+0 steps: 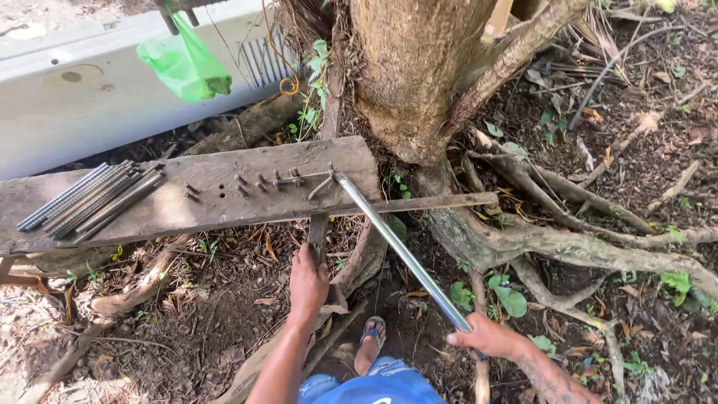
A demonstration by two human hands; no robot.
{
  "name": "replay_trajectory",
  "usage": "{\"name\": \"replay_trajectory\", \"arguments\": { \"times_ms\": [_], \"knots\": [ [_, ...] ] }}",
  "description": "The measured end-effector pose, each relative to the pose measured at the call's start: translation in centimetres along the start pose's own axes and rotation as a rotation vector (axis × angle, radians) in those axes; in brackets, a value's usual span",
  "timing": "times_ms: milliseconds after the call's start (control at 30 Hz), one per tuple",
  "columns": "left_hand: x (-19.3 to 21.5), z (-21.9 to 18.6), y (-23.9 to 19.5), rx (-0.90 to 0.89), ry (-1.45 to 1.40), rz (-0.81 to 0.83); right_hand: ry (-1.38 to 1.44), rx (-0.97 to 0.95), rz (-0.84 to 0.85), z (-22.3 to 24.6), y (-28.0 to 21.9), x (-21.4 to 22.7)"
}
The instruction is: Manually bending steel rebar into rectangular stirrups using a jig and a pipe lever.
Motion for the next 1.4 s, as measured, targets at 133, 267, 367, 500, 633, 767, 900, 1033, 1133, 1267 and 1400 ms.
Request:
{"name": "replay_trajectory", "arguments": {
  "times_ms": [133,267,367,500,633,767,900,1033,1133,1267,1400],
  "knots": [
    [0.2,-0.2,-0.4,-0.021,0.018,-0.005,0.008,0.033,0.013,-0.2,0.2,0.4],
    [0.6,0.2,-0.2,-0.067,-0.045,-0.034,0.027,0.105,0.047,0.1,0.3,0.8],
    [1.0,-0.4,-0.5,-0.062,-0.096,-0.043,0.071,0.091,0.084,0.9,-0.6,1.0],
    [0.8,-0.8,-0.9,-0.203,0.008,-0.238,0.087,0.036,0.075,0.7,-0.9,0.7],
    [-0.4,-7.7,-3.9,-0.338,-0.037,-0.257,-0.004,0.056,0.042,-2.2,1.0,0.6],
    [-10.3,-10.8,-5.7,-0.085,-0.497,0.341,-0.014,0.092,0.044,-0.8,0.1,0.4],
    [-21.5,-9.9,-10.6,0.268,-0.927,0.861,0.010,0.094,0.035,1.4,-1.9,0.4],
    [-23.1,-9.9,-12.4,0.373,-1.021,1.001,0.207,0.034,0.090,2.6,-3.2,0.0],
    [-24.5,-8.3,-12.8,0.372,-1.088,1.039,0.216,0.053,0.118,1.4,-2.8,-0.3],
    [-23.2,-8.7,-12.3,0.304,-1.088,0.991,0.181,0.157,0.111,1.8,-2.4,-0.6],
    [-22.9,-8.6,-12.2,0.371,-1.165,0.980,0.261,0.133,0.155,3.2,-2.9,-1.4]
  ]
}}
Point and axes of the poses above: each hand's wrist, its own y-axis towards the middle knuckle, its own x-axis out of the back of the hand, z = x × y, the point moved 8 cm from there along y, towards the middle knuckle, and after that the axes turned 4 degrees about -y, right-handed, at the moved point
